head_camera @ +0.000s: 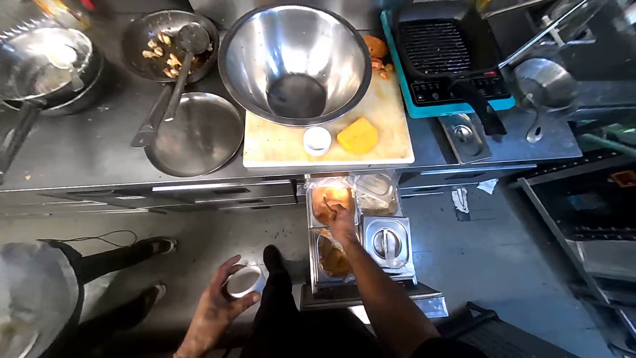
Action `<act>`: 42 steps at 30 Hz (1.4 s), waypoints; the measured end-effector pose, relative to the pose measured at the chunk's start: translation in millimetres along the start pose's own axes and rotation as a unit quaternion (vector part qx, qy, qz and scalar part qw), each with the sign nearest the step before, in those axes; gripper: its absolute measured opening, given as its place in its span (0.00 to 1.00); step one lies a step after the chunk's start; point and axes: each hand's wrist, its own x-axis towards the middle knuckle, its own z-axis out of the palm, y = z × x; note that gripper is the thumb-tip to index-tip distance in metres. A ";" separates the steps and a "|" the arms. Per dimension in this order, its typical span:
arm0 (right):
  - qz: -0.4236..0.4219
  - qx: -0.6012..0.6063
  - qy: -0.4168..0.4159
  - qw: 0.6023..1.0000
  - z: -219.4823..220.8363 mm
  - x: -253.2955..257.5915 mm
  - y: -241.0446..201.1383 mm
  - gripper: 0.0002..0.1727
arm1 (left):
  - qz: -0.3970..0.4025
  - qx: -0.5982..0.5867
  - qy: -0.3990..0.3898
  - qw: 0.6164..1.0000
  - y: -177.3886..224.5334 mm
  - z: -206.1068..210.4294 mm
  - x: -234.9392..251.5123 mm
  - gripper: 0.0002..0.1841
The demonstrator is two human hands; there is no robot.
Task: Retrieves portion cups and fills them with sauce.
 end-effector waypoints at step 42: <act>0.003 -0.006 0.151 0.989 -4.9 -74.3 37.6 0.22 | 0.050 -0.011 -0.186 0.981 19.9 36.9 112.5 0.59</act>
